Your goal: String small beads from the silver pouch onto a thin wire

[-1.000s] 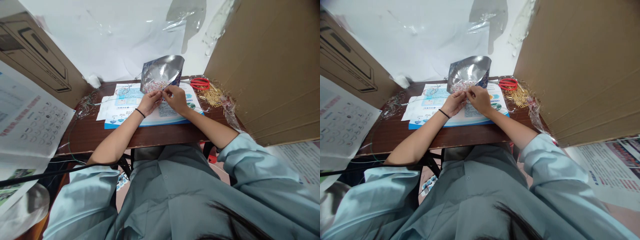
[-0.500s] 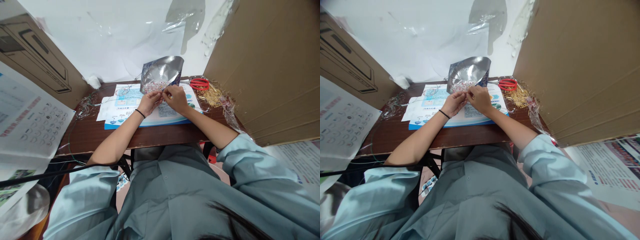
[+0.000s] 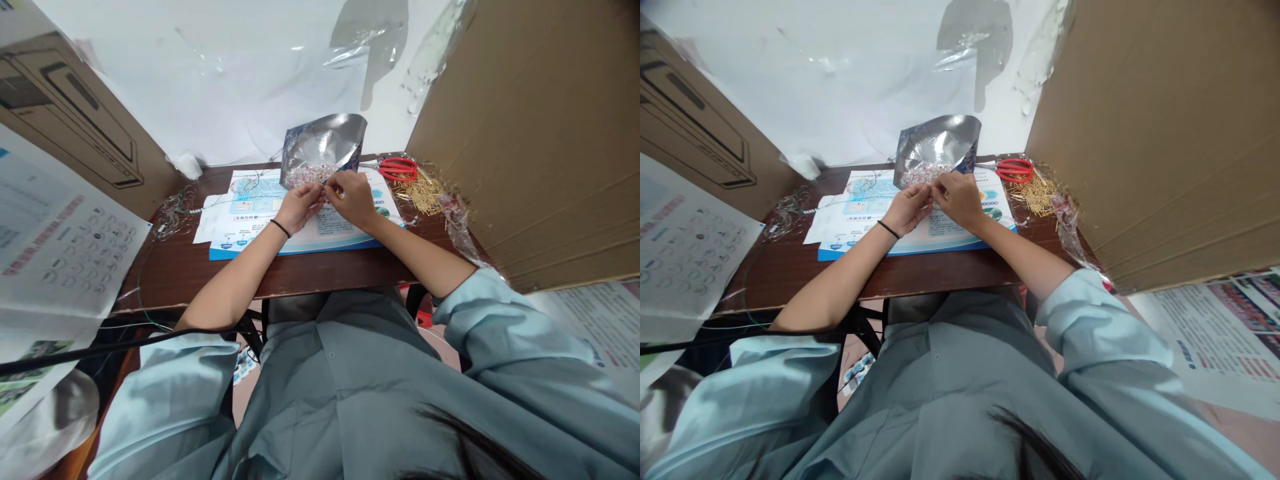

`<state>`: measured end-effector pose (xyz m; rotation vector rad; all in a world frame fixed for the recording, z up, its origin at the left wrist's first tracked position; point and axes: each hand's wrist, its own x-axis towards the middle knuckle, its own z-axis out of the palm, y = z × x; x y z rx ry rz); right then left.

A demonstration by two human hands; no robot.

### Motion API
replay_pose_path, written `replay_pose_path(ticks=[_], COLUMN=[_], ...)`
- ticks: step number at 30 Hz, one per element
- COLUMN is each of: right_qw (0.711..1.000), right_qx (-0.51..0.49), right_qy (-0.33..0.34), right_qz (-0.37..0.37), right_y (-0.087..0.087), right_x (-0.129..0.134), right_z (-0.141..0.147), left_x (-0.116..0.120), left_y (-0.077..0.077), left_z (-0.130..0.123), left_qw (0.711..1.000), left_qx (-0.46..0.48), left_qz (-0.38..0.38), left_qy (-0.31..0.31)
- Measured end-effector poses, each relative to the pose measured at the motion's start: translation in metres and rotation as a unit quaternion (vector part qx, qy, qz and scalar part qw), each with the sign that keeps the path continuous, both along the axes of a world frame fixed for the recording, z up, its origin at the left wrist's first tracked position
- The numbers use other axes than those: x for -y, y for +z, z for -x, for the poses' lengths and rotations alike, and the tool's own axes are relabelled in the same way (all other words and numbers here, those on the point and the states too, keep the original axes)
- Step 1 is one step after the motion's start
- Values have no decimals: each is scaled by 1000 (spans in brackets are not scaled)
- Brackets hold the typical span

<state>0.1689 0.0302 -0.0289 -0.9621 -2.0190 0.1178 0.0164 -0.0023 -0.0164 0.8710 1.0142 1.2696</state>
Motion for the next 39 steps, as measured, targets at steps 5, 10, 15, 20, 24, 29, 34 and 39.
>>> replay_pose_path(ticks=[5, 10, 15, 20, 24, 29, 34, 39], right_qw=[1000, 1000, 1000, 1000, 1000, 999, 999, 998], right_qx=[-12, -9, -10, -4, 15, 34, 36, 16], right_qy=[10, 6, 7, 12, 10, 16, 29, 43], right_qz=[-2, -5, 3, 2, 5, 3, 8, 36], right_y=[1, 1, 3, 3, 2, 0, 2, 3], right_x=[2, 2, 4, 4, 3, 0, 0, 3], right_z=[0, 0, 1, 1, 0, -3, -2, -2], left_x=[0, 3, 3, 2, 2, 2, 1, 0], left_y=[0, 3, 2, 0, 1, 3, 0, -4], left_z=[0, -2, -2, -1, -2, -3, -2, -2], left_qw=[1000, 1000, 1000, 1000, 1000, 1000, 1000, 999], left_qx=[4, 19, 7, 6, 5, 5, -7, -47], left_qz=[5, 8, 3, -4, 5, 24, 12, -13], left_qy=[2, -2, -8, -12, -7, 5, 5, 6])
